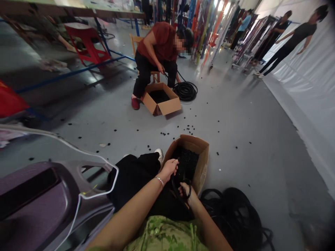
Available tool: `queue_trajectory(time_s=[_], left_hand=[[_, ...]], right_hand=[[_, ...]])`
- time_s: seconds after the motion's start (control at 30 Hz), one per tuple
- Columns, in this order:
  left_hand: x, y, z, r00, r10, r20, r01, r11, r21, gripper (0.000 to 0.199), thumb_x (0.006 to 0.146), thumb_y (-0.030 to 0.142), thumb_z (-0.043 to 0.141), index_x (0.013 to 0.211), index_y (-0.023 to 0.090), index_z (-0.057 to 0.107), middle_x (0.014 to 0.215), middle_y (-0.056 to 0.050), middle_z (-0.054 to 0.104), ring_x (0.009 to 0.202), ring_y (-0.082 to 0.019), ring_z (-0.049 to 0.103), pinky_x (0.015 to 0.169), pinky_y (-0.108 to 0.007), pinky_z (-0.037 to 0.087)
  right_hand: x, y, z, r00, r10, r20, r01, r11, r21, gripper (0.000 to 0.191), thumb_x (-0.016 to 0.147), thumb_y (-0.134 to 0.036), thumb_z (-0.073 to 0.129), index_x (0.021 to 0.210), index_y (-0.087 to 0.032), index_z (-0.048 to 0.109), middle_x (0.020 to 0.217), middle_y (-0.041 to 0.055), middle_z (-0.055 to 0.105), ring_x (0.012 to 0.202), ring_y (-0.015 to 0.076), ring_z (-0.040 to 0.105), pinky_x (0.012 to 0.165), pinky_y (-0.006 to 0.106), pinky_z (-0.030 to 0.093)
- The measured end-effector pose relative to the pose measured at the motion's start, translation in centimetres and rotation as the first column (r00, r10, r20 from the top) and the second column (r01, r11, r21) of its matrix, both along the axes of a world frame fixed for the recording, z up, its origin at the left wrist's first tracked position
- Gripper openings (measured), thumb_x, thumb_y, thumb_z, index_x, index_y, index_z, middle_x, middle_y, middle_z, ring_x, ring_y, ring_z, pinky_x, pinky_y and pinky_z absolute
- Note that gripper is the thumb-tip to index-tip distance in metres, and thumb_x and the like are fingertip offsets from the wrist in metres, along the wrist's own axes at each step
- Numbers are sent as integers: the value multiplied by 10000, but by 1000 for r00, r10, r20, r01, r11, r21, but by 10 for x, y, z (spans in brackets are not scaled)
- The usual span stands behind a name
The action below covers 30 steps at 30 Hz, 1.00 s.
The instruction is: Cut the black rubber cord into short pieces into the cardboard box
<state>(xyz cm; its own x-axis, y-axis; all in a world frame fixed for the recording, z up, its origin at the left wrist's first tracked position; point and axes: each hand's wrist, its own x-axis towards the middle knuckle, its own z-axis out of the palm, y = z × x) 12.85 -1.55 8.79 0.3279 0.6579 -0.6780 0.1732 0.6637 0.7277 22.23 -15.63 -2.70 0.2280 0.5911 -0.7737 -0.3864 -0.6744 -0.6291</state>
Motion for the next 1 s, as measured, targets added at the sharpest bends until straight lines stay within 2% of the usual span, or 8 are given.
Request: queue_trajectory(time_s=[0.13, 0.37, 0.47, 0.6, 0.67, 0.83, 0.93, 1.0], left_hand=[[-2, -1, 2, 998, -62, 3, 62, 998, 12, 190, 940, 252, 476, 796, 149, 543, 518, 70, 433, 346, -44, 331, 380, -192, 268], [0, 1, 6, 999, -40, -23, 40, 999, -5, 240, 971, 242, 405, 778, 153, 517, 512, 69, 425, 335, -45, 321, 380, -197, 266], [0, 1, 6, 999, -26, -21, 26, 1000, -8, 222, 953, 266, 451, 768, 158, 510, 518, 67, 435, 335, -43, 324, 384, -195, 263], [-1, -1, 6, 1000, -6, -7, 5, 1000, -16, 225, 958, 255, 416, 771, 161, 498, 514, 64, 437, 334, -48, 323, 385, -196, 261], [-1, -1, 7, 1000, 6, -8, -6, 1000, -23, 223, 965, 262, 403, 786, 163, 492, 510, 66, 440, 333, -49, 325, 385, -191, 263], [2, 0, 7, 999, -2, -43, 2, 1000, -15, 245, 965, 262, 394, 764, 162, 492, 490, 62, 442, 322, -49, 322, 370, -184, 260], [1, 3, 8, 996, 9, -92, -9, 1000, 7, 263, 953, 238, 406, 717, 160, 492, 487, 51, 447, 323, -54, 333, 357, -187, 264], [0, 6, 10, 994, 39, -97, -35, 999, 40, 263, 953, 236, 416, 721, 151, 504, 511, 47, 465, 340, -52, 354, 365, -180, 285]], right_hand=[[-4, 2, 6, 999, -29, 45, 31, 998, -50, 387, 699, -495, 700, 563, -159, 564, 445, -22, 474, 400, 90, 400, 424, 224, 293], [-3, -1, 15, 990, 85, 115, -93, 994, 64, 405, 672, -534, 699, 592, -150, 596, 459, -30, 494, 427, 103, 434, 457, 239, 306], [-5, 0, 20, 981, 134, 141, -149, 984, 100, 406, 691, -524, 691, 551, -157, 589, 460, -20, 504, 426, 102, 441, 467, 240, 309], [-10, 1, 25, 976, 143, 166, -166, 977, 133, 422, 702, -500, 703, 487, -172, 547, 461, -11, 514, 436, 102, 446, 475, 237, 318], [-12, 0, 28, 982, 113, 152, -136, 979, 149, 411, 685, -504, 715, 503, -175, 550, 457, -16, 509, 434, 105, 447, 471, 238, 326], [-3, -13, 42, 995, -81, 66, 61, 961, 271, 345, 725, -494, 675, 674, -156, 625, 513, -19, 537, 446, 108, 471, 458, 233, 342], [15, -36, 55, 984, -177, 19, 163, 940, 301, 303, 732, -456, 660, 754, -154, 642, 517, -29, 529, 436, 101, 454, 443, 225, 325], [33, -59, 62, 956, -295, 9, 275, 902, 333, 281, 732, -434, 655, 764, -155, 639, 537, -33, 524, 459, 94, 456, 468, 219, 346]])
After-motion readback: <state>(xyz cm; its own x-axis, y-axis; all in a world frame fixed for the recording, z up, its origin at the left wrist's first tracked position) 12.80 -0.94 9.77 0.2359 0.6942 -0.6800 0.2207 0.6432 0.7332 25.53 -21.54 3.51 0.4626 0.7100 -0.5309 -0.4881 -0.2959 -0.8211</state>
